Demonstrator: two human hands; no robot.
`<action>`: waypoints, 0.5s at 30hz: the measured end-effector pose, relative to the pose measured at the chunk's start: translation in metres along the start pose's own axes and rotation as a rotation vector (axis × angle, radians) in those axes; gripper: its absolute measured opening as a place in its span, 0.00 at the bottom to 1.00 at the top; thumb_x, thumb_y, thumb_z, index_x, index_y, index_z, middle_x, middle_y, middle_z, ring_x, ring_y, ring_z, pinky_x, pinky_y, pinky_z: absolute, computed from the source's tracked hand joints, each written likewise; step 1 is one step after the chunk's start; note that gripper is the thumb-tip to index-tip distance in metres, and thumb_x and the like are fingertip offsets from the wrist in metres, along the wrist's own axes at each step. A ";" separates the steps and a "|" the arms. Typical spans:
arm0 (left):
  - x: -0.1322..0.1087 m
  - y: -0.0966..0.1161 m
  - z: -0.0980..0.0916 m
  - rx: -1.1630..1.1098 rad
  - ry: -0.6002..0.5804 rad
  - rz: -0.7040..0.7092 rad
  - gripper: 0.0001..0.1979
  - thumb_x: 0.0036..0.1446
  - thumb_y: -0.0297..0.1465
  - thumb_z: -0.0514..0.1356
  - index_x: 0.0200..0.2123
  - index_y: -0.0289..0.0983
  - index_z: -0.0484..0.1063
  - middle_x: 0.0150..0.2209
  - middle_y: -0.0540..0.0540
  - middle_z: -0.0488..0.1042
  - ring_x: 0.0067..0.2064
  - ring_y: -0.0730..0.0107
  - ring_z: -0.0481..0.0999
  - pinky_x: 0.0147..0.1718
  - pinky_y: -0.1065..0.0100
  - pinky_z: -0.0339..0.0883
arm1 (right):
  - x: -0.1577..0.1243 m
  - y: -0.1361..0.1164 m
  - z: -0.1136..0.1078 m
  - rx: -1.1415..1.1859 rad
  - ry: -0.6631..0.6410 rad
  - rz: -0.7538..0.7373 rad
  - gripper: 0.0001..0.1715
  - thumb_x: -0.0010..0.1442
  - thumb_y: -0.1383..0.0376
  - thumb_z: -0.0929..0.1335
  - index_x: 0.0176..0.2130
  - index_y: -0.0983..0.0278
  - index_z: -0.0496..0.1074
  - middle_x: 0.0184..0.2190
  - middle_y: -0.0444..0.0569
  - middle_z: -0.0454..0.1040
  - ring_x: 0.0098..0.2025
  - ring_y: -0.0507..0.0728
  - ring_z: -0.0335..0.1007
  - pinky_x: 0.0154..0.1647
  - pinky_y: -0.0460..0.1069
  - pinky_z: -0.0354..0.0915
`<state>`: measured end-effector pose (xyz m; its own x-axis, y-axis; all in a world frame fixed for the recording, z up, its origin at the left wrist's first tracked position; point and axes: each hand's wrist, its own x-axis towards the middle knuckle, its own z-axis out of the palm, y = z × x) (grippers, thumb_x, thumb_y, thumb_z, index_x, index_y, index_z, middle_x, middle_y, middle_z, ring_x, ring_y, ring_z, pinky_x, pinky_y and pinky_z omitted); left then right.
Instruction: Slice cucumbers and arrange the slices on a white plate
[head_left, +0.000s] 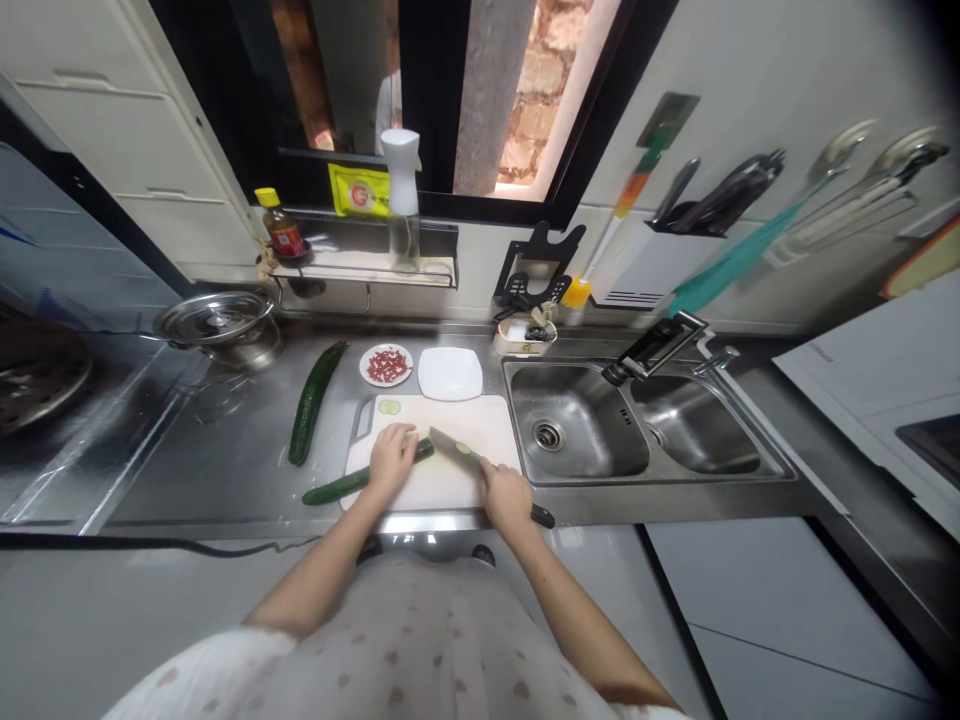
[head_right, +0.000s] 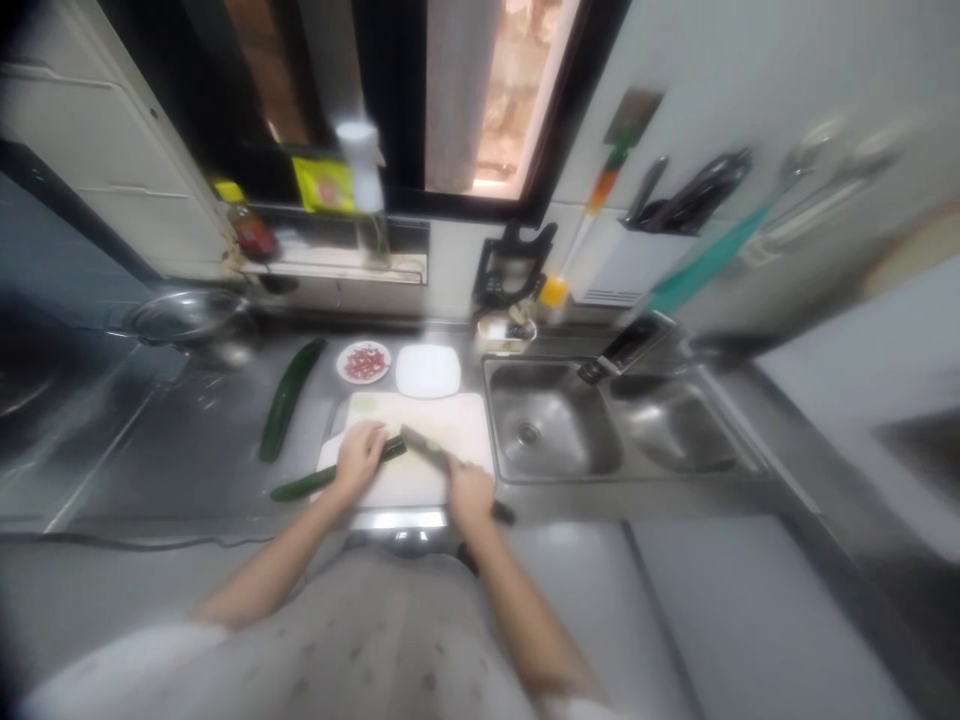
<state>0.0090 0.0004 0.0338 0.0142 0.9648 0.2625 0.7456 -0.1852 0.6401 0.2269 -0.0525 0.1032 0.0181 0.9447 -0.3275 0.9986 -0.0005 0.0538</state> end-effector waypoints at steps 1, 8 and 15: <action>0.004 0.004 -0.002 -0.009 -0.002 0.010 0.13 0.63 0.36 0.51 0.44 0.38 0.72 0.44 0.43 0.73 0.48 0.61 0.69 0.50 0.61 0.62 | 0.000 0.000 -0.001 -0.002 0.010 0.000 0.23 0.65 0.62 0.59 0.59 0.55 0.62 0.40 0.54 0.74 0.42 0.58 0.70 0.38 0.49 0.57; 0.024 0.040 -0.006 -0.001 -0.315 0.163 0.16 0.61 0.41 0.53 0.45 0.42 0.74 0.46 0.44 0.73 0.51 0.60 0.66 0.52 0.58 0.58 | -0.003 -0.004 -0.007 -0.001 0.076 -0.042 0.26 0.64 0.63 0.60 0.61 0.54 0.60 0.42 0.53 0.73 0.44 0.58 0.67 0.41 0.50 0.55; 0.030 0.052 0.001 0.055 -0.487 0.197 0.14 0.61 0.39 0.53 0.44 0.42 0.75 0.46 0.45 0.73 0.50 0.60 0.66 0.53 0.57 0.54 | -0.006 -0.004 -0.008 -0.001 0.100 -0.072 0.24 0.64 0.61 0.60 0.60 0.55 0.62 0.42 0.53 0.73 0.44 0.59 0.66 0.41 0.50 0.54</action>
<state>0.0488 0.0201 0.0747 0.4558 0.8901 -0.0008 0.7313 -0.3740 0.5704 0.2219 -0.0559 0.1124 -0.0584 0.9703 -0.2347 0.9971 0.0684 0.0346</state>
